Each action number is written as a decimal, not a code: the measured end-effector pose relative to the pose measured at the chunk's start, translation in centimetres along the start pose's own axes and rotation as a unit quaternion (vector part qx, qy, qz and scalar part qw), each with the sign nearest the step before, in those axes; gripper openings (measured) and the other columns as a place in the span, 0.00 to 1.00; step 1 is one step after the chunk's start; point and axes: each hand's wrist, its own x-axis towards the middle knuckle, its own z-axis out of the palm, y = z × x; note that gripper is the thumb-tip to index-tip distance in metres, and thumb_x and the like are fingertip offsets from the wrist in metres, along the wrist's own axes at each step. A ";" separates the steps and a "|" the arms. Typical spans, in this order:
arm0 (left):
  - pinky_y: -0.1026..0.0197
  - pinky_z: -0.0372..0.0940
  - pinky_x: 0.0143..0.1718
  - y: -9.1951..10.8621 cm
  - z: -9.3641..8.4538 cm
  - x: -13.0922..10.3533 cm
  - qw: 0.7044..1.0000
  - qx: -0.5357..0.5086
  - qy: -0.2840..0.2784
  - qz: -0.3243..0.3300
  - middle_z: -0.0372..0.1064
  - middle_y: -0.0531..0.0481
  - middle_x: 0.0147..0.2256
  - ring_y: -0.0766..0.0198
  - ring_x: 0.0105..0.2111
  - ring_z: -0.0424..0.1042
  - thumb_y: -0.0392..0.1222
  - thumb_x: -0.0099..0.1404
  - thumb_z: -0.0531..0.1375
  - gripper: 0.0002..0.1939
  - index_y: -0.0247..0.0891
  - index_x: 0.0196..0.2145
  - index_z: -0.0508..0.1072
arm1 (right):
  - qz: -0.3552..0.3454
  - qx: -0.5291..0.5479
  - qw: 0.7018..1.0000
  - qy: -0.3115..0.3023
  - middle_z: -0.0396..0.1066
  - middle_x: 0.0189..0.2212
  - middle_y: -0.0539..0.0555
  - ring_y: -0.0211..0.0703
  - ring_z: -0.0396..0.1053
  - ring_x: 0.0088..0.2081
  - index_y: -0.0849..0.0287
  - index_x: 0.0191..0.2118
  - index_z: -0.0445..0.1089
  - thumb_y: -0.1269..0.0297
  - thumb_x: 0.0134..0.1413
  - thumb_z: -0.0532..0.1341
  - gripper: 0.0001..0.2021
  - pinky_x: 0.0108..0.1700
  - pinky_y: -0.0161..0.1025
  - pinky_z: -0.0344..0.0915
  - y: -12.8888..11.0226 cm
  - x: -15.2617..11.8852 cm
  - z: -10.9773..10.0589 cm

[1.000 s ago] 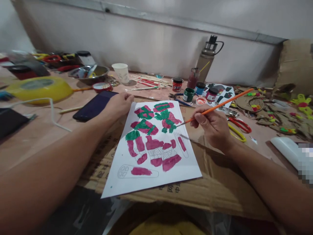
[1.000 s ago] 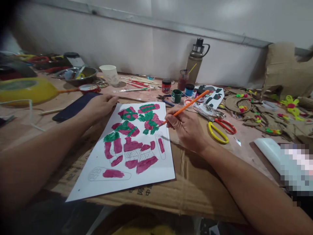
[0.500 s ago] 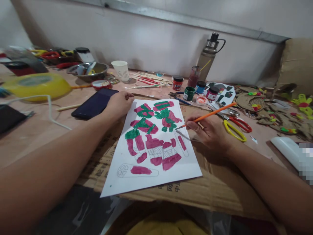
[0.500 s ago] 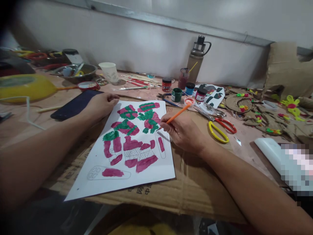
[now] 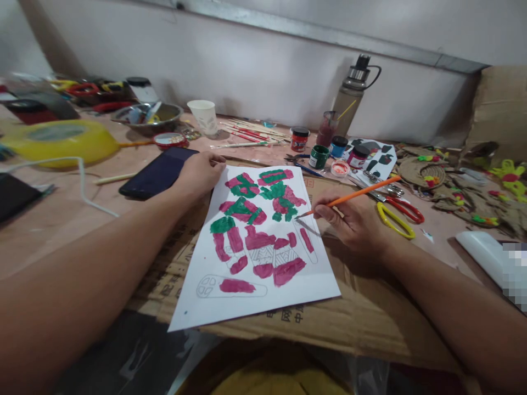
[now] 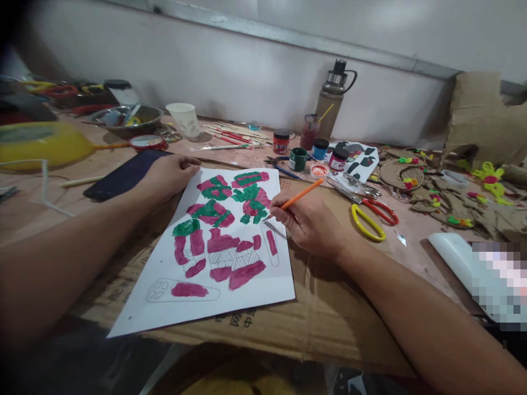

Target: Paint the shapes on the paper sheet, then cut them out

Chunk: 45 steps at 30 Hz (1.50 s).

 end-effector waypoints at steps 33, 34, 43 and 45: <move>0.58 0.69 0.55 0.4 -0.4 -0.2 1.000 0.001 -0.014 -0.017 0.81 0.36 0.54 0.49 0.53 0.79 0.37 0.74 0.58 0.23 0.29 0.62 0.80 | 0.018 -0.002 0.996 -0.090 0.83 0.36 0.56 0.47 0.78 0.36 0.55 0.42 0.78 0.61 0.78 0.58 0.13 0.40 0.41 0.72 -0.2 -0.1 -0.3; 0.57 0.70 0.56 0.3 -0.3 -0.1 1.000 0.001 -0.014 -0.015 0.82 0.36 0.54 0.49 0.54 0.79 0.38 0.74 0.58 0.23 0.29 0.62 0.79 | 0.021 -0.002 0.996 -0.092 0.83 0.35 0.55 0.47 0.77 0.35 0.55 0.42 0.78 0.60 0.78 0.58 0.13 0.39 0.41 0.72 -0.3 -0.1 -0.3; 0.57 0.70 0.57 0.0 0.0 0.1 1.000 -0.011 -0.010 -0.005 0.81 0.34 0.55 0.50 0.52 0.80 0.39 0.74 0.57 0.23 0.28 0.61 0.80 | 0.023 0.033 0.998 -0.047 0.82 0.36 0.55 0.46 0.77 0.36 0.56 0.43 0.77 0.60 0.79 0.58 0.12 0.42 0.41 0.74 0.1 -0.4 -0.5; 0.56 0.69 0.58 0.1 -0.1 -0.1 1.000 -0.008 -0.013 -0.006 0.81 0.35 0.56 0.49 0.54 0.79 0.39 0.75 0.57 0.23 0.28 0.61 0.80 | 0.023 0.039 0.998 -0.049 0.82 0.37 0.55 0.47 0.77 0.37 0.55 0.44 0.78 0.59 0.78 0.58 0.12 0.42 0.42 0.75 0.4 -0.5 -0.2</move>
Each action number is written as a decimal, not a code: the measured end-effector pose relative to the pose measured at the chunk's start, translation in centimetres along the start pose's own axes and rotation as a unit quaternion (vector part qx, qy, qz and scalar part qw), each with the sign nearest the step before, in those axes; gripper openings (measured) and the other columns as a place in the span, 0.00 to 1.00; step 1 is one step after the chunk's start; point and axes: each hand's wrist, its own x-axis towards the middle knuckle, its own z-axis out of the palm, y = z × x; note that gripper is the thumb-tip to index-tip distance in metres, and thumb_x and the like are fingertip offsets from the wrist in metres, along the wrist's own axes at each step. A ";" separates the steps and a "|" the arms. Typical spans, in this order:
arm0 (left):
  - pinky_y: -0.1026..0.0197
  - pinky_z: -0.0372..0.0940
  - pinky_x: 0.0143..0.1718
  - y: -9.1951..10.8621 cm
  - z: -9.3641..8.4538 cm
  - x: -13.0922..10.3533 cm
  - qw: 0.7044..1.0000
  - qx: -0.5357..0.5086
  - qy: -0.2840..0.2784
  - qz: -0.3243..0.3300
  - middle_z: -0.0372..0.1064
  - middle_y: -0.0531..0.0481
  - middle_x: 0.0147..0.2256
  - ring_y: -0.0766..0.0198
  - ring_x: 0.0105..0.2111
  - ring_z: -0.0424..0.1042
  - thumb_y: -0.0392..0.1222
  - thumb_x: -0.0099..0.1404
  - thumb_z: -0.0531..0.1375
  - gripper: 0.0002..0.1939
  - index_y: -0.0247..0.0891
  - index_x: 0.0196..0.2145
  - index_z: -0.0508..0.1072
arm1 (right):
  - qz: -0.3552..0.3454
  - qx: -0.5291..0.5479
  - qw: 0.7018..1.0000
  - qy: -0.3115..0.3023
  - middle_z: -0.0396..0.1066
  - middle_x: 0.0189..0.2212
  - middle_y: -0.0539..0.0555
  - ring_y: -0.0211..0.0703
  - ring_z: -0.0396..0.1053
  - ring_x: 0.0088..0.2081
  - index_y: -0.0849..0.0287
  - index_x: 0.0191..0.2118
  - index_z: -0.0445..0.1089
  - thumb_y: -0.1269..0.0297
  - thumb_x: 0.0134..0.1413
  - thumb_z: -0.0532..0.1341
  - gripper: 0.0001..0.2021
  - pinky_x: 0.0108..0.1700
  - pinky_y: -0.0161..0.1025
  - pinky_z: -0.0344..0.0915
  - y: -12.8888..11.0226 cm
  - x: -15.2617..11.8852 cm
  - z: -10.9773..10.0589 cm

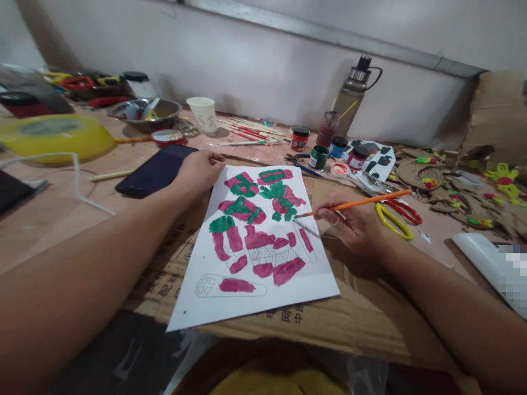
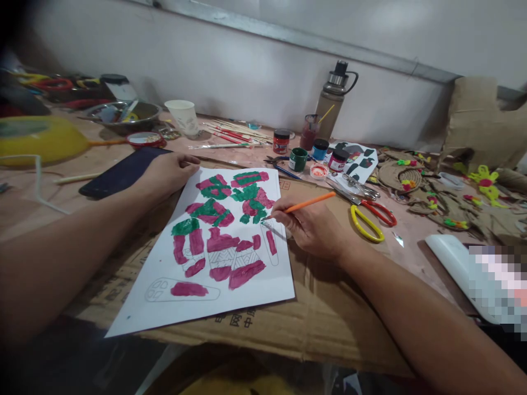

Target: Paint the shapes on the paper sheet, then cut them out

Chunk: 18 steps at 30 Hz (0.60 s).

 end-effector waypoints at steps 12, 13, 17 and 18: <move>0.57 0.70 0.57 -0.2 0.0 0.0 1.000 -0.005 0.008 0.001 0.82 0.35 0.54 0.50 0.50 0.80 0.39 0.73 0.58 0.25 0.28 0.62 0.80 | 0.011 -0.004 1.000 -0.001 0.82 0.36 0.55 0.46 0.77 0.36 0.56 0.42 0.76 0.61 0.79 0.58 0.12 0.41 0.42 0.74 -0.1 -0.6 -0.4; 0.57 0.70 0.55 -0.2 0.0 0.0 1.000 -0.004 0.009 0.001 0.82 0.35 0.53 0.50 0.49 0.80 0.39 0.73 0.58 0.24 0.28 0.62 0.80 | 0.007 -0.002 1.000 0.008 0.82 0.36 0.56 0.47 0.78 0.36 0.56 0.43 0.77 0.60 0.78 0.58 0.12 0.42 0.42 0.75 0.0 -0.6 -0.4; 0.57 0.70 0.54 0.2 -0.1 -0.1 1.000 0.000 0.003 0.002 0.82 0.35 0.55 0.49 0.52 0.80 0.38 0.74 0.57 0.23 0.29 0.61 0.80 | 0.002 -0.005 1.000 0.019 0.83 0.37 0.56 0.47 0.78 0.36 0.55 0.42 0.77 0.61 0.78 0.59 0.11 0.42 0.42 0.76 0.4 -0.6 -0.1; 0.58 0.70 0.54 0.3 -0.2 -0.2 1.000 -0.001 0.001 0.000 0.81 0.34 0.56 0.49 0.54 0.80 0.37 0.74 0.57 0.23 0.28 0.60 0.80 | 0.004 -0.007 1.000 0.015 0.82 0.36 0.55 0.47 0.78 0.36 0.55 0.42 0.77 0.61 0.78 0.59 0.11 0.42 0.42 0.76 0.4 -0.6 -0.1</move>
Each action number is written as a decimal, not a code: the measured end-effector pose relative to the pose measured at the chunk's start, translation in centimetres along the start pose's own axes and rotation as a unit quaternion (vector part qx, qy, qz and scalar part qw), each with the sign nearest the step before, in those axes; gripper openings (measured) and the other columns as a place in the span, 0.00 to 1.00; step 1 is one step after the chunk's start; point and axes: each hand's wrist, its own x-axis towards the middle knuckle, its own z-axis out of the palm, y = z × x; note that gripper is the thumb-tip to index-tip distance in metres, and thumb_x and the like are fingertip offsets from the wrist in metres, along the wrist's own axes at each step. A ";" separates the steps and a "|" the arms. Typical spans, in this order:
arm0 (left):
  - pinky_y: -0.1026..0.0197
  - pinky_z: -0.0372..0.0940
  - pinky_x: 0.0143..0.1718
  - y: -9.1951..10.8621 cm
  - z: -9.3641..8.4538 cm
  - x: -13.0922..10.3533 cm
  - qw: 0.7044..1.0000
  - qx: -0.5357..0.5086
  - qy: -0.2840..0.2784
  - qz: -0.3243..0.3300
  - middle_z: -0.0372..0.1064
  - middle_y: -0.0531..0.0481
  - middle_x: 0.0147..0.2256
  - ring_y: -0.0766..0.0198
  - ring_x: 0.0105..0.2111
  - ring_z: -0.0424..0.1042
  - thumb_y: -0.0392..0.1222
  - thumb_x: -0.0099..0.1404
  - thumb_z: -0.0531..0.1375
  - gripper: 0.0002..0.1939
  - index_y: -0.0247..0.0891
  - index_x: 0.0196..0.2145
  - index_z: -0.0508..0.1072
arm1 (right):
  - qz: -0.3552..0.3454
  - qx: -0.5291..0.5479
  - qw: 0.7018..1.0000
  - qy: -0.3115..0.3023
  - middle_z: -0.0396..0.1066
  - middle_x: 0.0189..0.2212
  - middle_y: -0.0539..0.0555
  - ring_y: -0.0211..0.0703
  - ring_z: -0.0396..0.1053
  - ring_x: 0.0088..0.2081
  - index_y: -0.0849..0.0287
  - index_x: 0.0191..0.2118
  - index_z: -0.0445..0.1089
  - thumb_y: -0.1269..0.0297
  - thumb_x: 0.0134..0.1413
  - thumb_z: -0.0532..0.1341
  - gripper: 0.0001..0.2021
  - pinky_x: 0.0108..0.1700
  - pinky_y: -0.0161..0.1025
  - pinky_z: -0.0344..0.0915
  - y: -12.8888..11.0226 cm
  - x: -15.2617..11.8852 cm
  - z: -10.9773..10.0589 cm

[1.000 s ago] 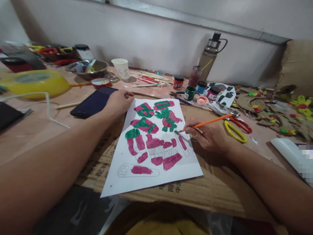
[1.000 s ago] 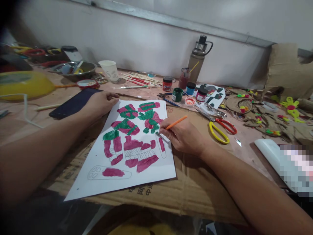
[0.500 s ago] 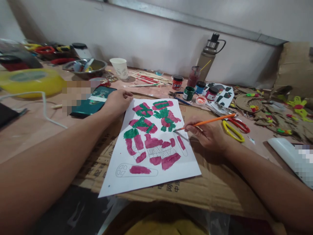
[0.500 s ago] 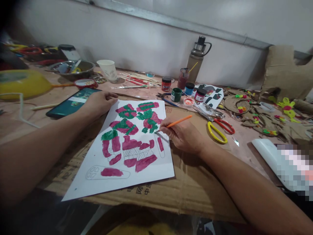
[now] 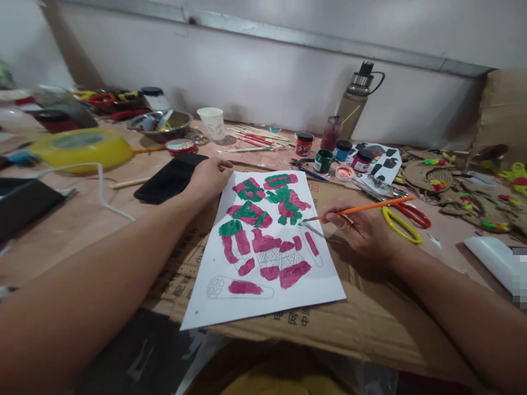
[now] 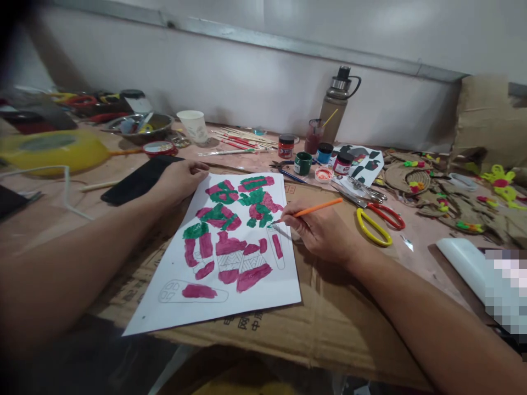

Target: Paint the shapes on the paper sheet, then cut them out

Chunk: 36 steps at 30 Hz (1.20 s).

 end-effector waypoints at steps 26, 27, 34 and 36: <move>0.56 0.71 0.56 -0.5 0.2 0.1 1.000 -0.023 0.004 0.008 0.81 0.33 0.55 0.48 0.53 0.80 0.35 0.74 0.59 0.21 0.27 0.60 0.80 | 0.010 0.007 1.000 -0.015 0.82 0.36 0.54 0.46 0.77 0.35 0.55 0.42 0.78 0.62 0.78 0.59 0.12 0.40 0.40 0.73 -0.3 0.2 -0.2; 0.57 0.71 0.55 -0.4 0.2 0.1 1.000 -0.020 0.005 0.006 0.82 0.34 0.55 0.49 0.53 0.80 0.35 0.74 0.58 0.21 0.27 0.60 0.80 | 0.010 0.004 1.000 -0.018 0.83 0.36 0.54 0.46 0.78 0.35 0.55 0.42 0.78 0.63 0.77 0.59 0.11 0.40 0.40 0.73 -0.3 0.1 -0.2; 0.58 0.70 0.50 -0.9 0.5 0.8 1.000 -0.022 0.000 0.008 0.82 0.35 0.53 0.50 0.49 0.81 0.36 0.74 0.58 0.21 0.29 0.59 0.80 | 0.010 0.033 0.988 0.153 0.79 0.30 0.50 0.41 0.76 0.30 0.53 0.39 0.76 0.51 0.80 0.60 0.17 0.34 0.37 0.71 0.9 1.6 -1.6; 0.57 0.70 0.50 -1.1 0.6 1.0 1.000 -0.028 -0.002 0.002 0.83 0.34 0.52 0.48 0.50 0.81 0.36 0.74 0.58 0.21 0.28 0.59 0.80 | 0.032 0.002 0.971 0.237 0.78 0.30 0.50 0.42 0.76 0.30 0.52 0.40 0.75 0.46 0.79 0.60 0.18 0.35 0.39 0.71 2.5 2.9 -2.4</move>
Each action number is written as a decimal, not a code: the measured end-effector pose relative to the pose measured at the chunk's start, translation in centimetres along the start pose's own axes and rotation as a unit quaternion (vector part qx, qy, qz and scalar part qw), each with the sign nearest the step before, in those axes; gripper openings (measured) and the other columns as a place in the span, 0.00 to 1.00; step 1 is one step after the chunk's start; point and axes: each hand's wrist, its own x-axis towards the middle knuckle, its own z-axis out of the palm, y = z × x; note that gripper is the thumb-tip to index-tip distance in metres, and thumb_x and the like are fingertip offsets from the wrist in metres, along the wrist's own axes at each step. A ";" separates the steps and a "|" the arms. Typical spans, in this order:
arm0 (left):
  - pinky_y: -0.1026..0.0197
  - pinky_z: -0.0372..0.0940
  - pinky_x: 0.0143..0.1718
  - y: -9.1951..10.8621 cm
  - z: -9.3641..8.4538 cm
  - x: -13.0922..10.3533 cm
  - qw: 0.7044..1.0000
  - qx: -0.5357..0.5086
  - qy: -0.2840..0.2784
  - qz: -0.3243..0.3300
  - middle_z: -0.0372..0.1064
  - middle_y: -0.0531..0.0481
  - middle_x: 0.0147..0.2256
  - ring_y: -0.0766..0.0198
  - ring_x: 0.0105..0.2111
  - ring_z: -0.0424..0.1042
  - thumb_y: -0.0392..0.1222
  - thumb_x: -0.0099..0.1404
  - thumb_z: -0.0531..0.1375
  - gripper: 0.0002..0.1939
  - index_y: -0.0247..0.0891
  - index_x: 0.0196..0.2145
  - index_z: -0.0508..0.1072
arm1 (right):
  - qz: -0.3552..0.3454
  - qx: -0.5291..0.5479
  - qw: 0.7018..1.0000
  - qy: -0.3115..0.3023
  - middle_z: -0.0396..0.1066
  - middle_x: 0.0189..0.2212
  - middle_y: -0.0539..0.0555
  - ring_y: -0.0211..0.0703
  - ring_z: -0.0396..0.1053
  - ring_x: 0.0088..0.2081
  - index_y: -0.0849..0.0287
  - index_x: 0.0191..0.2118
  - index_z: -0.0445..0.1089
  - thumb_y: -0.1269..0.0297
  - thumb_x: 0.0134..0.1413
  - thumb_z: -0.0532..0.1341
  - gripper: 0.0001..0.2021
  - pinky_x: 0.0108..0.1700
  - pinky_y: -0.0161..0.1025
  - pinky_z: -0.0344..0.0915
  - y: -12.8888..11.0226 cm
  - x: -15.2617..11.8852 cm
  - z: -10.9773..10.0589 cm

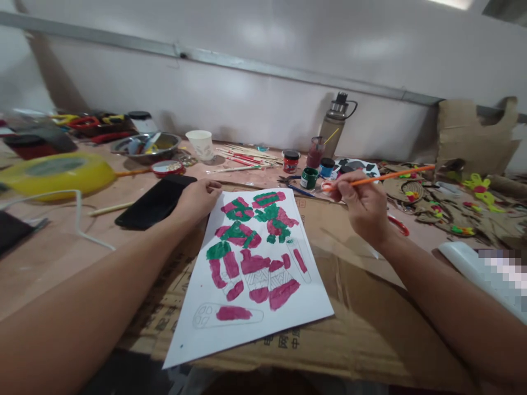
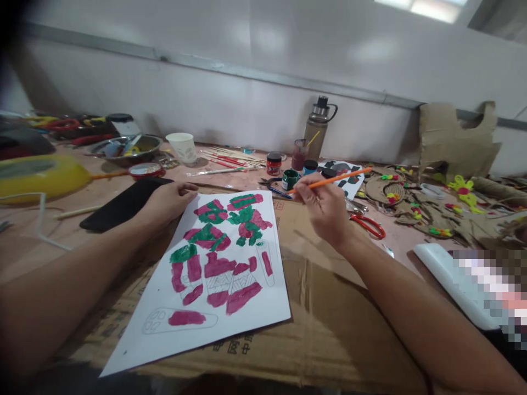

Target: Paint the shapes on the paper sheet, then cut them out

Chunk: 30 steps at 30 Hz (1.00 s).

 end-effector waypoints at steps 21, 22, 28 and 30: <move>0.57 0.72 0.48 0.3 -0.1 -0.2 1.000 -0.014 0.004 -0.001 0.84 0.34 0.49 0.48 0.49 0.82 0.34 0.74 0.59 0.18 0.26 0.56 0.81 | 0.076 -0.211 0.973 -0.047 0.82 0.34 0.61 0.56 0.78 0.39 0.53 0.36 0.71 0.58 0.73 0.57 0.12 0.49 0.48 0.71 13.1 6.3 4.6; 0.57 0.72 0.48 0.3 -0.1 -0.2 1.000 -0.014 0.006 0.000 0.84 0.35 0.49 0.48 0.49 0.82 0.35 0.73 0.59 0.18 0.27 0.56 0.81 | 0.077 -0.212 0.973 -0.041 0.82 0.35 0.61 0.56 0.78 0.39 0.53 0.36 0.71 0.59 0.73 0.57 0.12 0.50 0.48 0.72 13.0 6.4 4.4; 0.57 0.73 0.48 -0.3 0.3 0.0 0.999 -0.038 0.015 0.003 0.84 0.37 0.49 0.48 0.49 0.83 0.37 0.70 0.59 0.19 0.32 0.54 0.82 | 0.057 -0.184 0.980 0.044 0.80 0.31 0.56 0.53 0.79 0.35 0.52 0.37 0.70 0.50 0.76 0.56 0.17 0.45 0.47 0.73 10.9 6.5 2.3; 0.57 0.73 0.50 -0.5 0.5 0.0 0.999 -0.042 0.021 0.004 0.84 0.38 0.48 0.48 0.49 0.83 0.37 0.68 0.59 0.19 0.33 0.54 0.83 | 0.035 -0.150 0.985 0.077 0.78 0.28 0.53 0.50 0.78 0.31 0.52 0.37 0.71 0.42 0.76 0.56 0.21 0.40 0.45 0.73 9.5 5.9 2.0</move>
